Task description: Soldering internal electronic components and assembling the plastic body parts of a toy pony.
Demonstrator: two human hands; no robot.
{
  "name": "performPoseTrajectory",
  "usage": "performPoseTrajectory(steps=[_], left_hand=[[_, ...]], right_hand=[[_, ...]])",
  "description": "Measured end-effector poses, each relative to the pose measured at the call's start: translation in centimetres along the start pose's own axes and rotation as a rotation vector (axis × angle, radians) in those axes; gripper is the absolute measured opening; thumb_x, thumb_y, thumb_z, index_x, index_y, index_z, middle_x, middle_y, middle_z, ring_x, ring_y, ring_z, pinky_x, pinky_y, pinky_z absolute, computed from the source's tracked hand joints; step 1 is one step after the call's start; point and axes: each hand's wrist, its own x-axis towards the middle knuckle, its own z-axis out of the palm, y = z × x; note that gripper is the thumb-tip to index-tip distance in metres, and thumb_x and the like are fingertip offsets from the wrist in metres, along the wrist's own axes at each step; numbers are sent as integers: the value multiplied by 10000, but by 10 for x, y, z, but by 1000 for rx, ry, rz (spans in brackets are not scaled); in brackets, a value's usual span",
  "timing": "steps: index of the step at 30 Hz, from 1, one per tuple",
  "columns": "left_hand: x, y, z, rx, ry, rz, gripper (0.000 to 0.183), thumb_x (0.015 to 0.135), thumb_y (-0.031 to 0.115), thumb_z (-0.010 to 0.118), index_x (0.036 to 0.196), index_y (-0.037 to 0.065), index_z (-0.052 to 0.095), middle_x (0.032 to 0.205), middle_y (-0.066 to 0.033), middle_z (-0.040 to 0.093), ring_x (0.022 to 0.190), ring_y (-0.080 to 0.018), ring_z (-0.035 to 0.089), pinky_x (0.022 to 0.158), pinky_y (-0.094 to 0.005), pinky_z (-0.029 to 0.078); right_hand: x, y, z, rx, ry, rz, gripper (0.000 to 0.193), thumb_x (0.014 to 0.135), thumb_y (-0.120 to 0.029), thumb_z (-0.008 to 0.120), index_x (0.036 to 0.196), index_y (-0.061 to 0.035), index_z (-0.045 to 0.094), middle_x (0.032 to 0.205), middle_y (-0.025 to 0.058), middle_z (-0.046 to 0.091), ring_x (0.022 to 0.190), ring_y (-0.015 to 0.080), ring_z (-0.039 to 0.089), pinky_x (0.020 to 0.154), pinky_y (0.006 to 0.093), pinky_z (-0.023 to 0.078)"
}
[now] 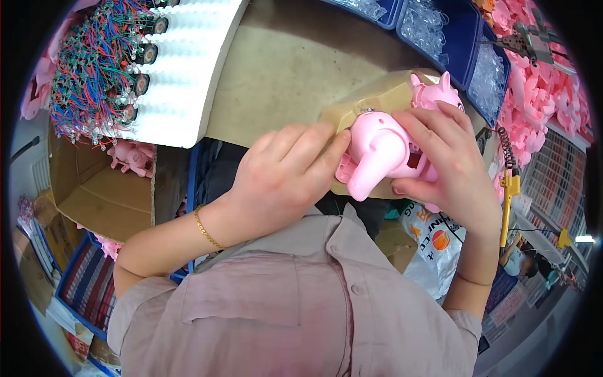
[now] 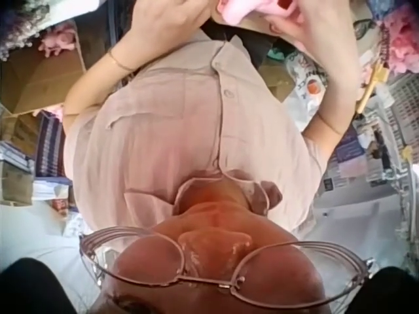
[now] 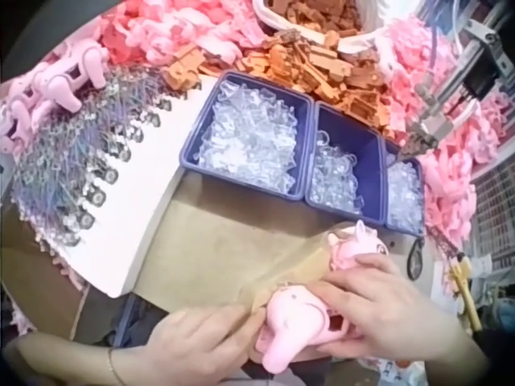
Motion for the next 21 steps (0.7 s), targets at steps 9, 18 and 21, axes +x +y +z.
performPoseTrajectory(steps=[9,18,21], left_hand=[[63,17,-8,-487,-19,-101,466,763,122,700,1193,36,545,1099,-136,576,907,-314,591,797,-351,484],[113,36,-20,-171,-584,135,767,688,259,749,1377,154,429,994,-74,621,769,-247,608,682,-357,501],[117,47,-19,0,-637,235,726,666,244,748,1337,163,484,1014,-63,623,770,-242,609,681,-342,502]], right_hand=[[-3,4,-9,40,-105,80,624,557,-148,769,1143,-45,583,1122,137,568,1102,322,496,1020,443,344],[-90,-3,4,212,380,397,329,777,-108,673,1067,13,576,830,94,630,785,200,633,730,310,495],[-105,-18,31,1465,150,931,224,952,-199,523,967,14,593,680,41,613,538,71,551,526,207,440]])
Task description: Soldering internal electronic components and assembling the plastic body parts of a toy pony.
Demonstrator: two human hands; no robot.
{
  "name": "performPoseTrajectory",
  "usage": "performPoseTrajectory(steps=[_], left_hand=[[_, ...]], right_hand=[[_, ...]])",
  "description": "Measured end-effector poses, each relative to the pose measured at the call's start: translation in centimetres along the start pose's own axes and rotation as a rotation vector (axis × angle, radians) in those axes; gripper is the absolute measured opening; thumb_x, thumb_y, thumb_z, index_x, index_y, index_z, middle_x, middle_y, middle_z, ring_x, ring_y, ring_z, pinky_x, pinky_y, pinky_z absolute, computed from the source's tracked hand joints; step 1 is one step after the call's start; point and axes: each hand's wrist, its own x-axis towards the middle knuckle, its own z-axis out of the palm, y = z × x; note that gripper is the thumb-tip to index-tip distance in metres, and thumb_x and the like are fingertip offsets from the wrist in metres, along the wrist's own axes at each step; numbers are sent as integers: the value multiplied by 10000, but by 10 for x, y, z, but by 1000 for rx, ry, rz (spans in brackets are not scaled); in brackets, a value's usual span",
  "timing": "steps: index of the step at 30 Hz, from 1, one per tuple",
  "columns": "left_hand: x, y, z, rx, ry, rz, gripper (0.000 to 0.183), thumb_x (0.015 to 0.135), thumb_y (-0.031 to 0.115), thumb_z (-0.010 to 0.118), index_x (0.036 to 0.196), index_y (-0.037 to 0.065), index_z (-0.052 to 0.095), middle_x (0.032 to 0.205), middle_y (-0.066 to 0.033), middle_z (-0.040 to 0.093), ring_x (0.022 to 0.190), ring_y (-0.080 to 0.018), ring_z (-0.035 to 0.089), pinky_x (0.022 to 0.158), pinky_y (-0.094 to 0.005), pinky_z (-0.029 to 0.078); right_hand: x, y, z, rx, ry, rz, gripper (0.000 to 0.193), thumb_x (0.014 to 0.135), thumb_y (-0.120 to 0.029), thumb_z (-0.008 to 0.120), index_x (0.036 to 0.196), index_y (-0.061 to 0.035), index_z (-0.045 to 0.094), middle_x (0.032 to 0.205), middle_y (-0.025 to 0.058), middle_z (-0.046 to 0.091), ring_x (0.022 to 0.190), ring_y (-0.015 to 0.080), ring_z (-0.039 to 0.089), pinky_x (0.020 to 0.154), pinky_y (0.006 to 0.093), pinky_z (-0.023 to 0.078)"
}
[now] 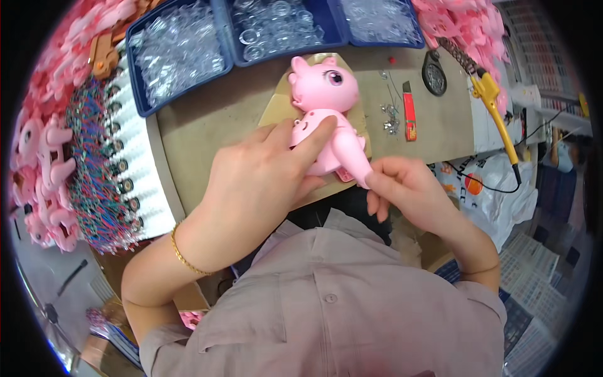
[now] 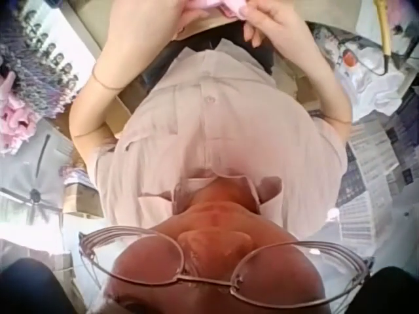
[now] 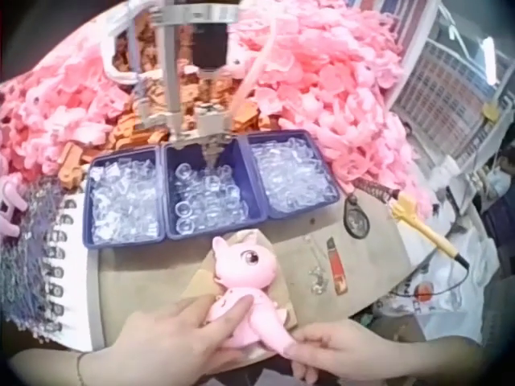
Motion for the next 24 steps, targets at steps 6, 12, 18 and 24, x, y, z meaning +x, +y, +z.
performPoseTrajectory(steps=[6,12,18,24], left_hand=[[9,6,1,54,20,-52,539,696,256,729,1198,136,573,881,-50,586,799,-199,614,591,-309,507],[14,8,0,85,65,-17,514,704,250,720,1181,119,583,881,-47,579,807,-191,613,592,-303,509],[13,13,4,188,50,-51,452,755,250,653,1163,64,590,843,-68,572,731,-185,604,573,-293,501],[10,13,10,251,98,-102,530,766,364,641,1201,66,583,895,-110,601,716,-198,625,558,-303,496]], right_hand=[[11,19,30,337,6,-102,207,945,-198,544,864,-9,567,649,30,587,527,73,518,490,204,405],[6,7,-7,-128,3,-71,210,937,-156,539,984,34,615,719,37,612,628,72,560,574,214,456],[87,-47,-32,-659,460,-989,221,888,-177,569,920,33,630,766,106,609,697,207,578,655,296,450],[141,-73,0,-904,282,-861,274,870,-252,579,819,7,648,778,159,599,724,321,576,661,381,451]])
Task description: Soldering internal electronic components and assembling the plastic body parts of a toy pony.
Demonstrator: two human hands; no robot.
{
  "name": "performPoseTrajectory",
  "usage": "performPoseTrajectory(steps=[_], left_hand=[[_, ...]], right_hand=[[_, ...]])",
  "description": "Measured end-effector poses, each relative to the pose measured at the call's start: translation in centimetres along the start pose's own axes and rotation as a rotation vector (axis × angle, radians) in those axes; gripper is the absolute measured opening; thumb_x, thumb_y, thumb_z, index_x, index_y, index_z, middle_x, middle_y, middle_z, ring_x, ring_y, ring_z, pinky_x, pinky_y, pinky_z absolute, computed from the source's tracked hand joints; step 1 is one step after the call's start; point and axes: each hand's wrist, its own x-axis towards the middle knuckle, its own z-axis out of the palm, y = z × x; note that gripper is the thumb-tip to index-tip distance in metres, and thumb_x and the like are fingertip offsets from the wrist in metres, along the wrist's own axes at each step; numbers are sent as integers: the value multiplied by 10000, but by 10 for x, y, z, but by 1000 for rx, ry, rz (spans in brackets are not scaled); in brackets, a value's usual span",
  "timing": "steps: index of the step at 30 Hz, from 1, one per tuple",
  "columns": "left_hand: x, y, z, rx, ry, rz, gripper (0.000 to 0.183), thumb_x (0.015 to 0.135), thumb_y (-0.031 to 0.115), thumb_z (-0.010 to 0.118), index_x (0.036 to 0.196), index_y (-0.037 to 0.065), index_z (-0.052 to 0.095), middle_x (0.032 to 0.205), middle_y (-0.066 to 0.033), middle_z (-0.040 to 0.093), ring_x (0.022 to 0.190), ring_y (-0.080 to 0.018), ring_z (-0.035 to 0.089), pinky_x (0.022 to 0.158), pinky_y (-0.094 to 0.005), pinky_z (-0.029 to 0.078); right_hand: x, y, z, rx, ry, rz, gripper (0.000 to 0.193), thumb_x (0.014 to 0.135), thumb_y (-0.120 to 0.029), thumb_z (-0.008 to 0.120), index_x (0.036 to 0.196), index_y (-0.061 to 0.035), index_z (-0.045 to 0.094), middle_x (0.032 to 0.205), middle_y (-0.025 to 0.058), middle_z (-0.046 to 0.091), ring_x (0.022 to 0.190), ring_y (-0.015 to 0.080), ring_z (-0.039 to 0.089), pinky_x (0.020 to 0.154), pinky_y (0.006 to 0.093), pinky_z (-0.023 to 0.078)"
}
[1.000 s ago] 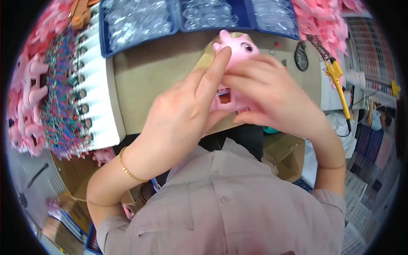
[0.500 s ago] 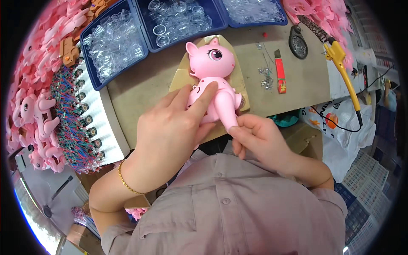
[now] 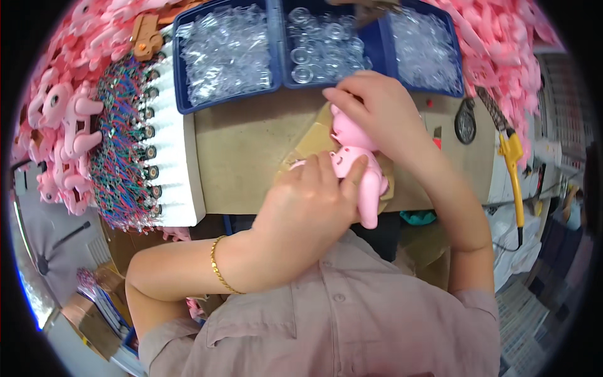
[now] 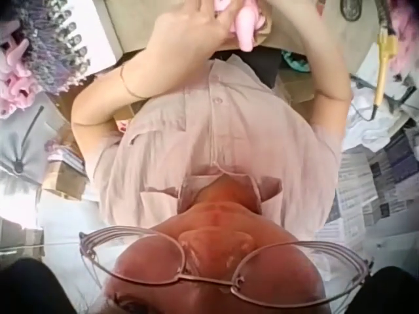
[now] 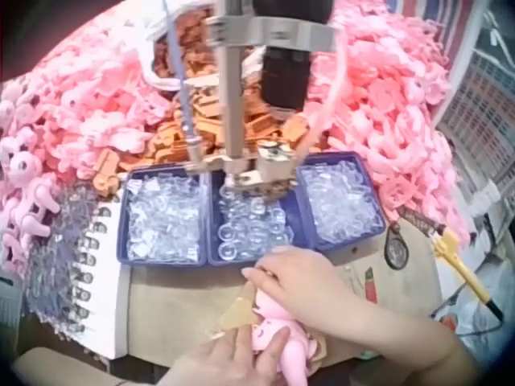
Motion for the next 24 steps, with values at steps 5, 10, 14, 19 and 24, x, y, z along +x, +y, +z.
performPoseTrajectory(steps=[5,10,14,19,24], left_hand=[[3,-6,-5,-65,-179,105,484,789,291,630,1172,-2,583,856,-151,613,751,-232,637,578,-303,504],[-2,-12,8,-258,89,136,509,743,308,691,1174,56,590,910,-110,606,769,-229,633,602,-322,511],[6,-9,-10,-167,-78,73,514,740,316,709,1198,116,589,963,-66,603,785,-215,627,634,-318,512],[9,-5,-8,-133,-90,140,490,789,334,658,1232,147,567,874,-67,567,755,-219,600,573,-328,500],[5,-10,-11,-161,-77,91,503,774,344,681,1229,153,588,922,-74,588,783,-224,606,620,-316,504]], right_hand=[[-3,-13,6,-193,50,35,250,883,-226,559,798,-3,631,766,155,592,740,335,577,662,404,451],[-4,5,10,65,197,-67,256,895,-218,538,798,4,621,782,164,595,750,341,578,649,399,454],[-6,-7,-13,239,333,-103,309,901,-269,525,793,9,608,773,153,596,756,345,578,659,389,451],[2,-7,9,232,424,-109,299,889,-282,533,767,-19,606,739,135,591,741,337,588,663,416,459],[-17,17,-11,323,339,171,287,889,-275,541,816,-7,615,684,172,531,708,336,576,656,389,446]])
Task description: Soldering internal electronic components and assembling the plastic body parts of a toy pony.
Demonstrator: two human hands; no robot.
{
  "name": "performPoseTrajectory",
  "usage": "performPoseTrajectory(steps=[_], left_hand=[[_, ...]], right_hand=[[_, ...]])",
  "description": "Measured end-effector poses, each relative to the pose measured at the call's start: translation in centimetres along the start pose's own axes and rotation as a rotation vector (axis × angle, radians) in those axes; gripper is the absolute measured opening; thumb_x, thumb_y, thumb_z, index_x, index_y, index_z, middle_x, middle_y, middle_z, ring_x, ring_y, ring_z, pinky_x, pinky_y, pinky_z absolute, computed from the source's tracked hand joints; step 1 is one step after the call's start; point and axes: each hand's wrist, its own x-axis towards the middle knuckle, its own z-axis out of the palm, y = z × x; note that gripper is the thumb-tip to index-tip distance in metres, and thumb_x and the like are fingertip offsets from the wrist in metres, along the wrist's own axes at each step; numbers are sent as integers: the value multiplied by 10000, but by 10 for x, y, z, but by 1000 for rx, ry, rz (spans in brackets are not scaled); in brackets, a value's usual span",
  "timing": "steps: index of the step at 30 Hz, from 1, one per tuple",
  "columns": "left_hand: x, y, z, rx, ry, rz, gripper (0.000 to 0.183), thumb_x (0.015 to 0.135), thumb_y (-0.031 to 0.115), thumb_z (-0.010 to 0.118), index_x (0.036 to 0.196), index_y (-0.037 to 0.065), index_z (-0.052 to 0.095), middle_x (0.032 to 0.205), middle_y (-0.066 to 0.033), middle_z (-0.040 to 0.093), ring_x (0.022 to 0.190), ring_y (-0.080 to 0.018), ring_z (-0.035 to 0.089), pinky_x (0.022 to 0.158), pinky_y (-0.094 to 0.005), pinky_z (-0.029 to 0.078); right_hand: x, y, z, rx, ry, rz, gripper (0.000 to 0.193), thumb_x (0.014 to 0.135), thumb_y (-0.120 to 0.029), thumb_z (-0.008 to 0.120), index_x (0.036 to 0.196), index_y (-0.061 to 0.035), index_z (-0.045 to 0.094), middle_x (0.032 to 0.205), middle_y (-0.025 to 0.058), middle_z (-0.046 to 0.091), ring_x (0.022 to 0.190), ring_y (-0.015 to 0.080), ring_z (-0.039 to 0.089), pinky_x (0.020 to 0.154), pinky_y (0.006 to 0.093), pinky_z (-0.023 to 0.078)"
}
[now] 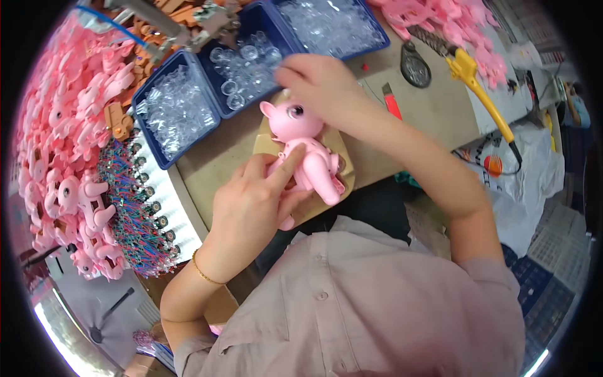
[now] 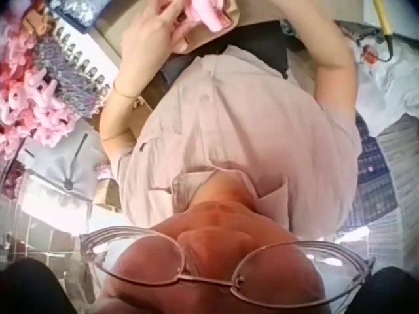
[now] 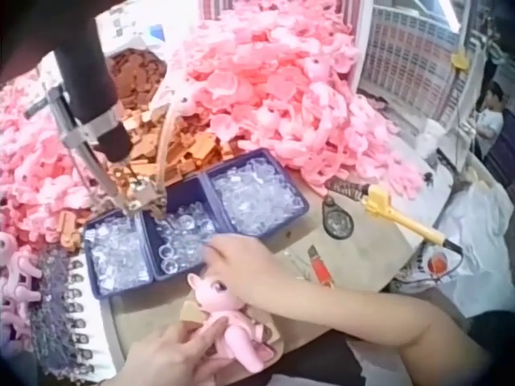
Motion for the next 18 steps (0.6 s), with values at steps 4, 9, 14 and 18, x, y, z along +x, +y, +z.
performPoseTrajectory(steps=[4,9,14,18], left_hand=[[-3,-5,-2,-241,12,-101,540,760,307,701,1194,27,544,954,-109,599,842,-273,610,717,-354,498],[-16,5,4,-131,50,-48,542,758,267,712,1162,-35,515,1035,-148,582,930,-309,582,779,-373,478],[-39,28,8,-386,315,-298,622,709,262,765,1175,-56,504,1118,-188,548,998,-337,557,840,-376,476],[-47,7,-11,-728,-244,-226,576,650,235,824,1116,6,573,1174,-129,565,1072,-260,569,905,-342,470]], right_hand=[[-44,1,-27,-243,-109,-109,327,839,-303,598,951,1,635,787,158,549,772,298,563,708,376,441],[-54,-11,-27,-219,-255,60,576,732,-345,722,1148,26,576,1016,144,550,925,275,558,809,363,440],[-77,-47,-33,117,-164,-143,695,647,-246,825,1210,10,508,1166,159,539,1096,285,524,936,384,417],[-100,-66,-33,166,-307,-349,753,614,-296,857,1208,-4,499,1151,170,534,1126,296,507,950,393,411]])
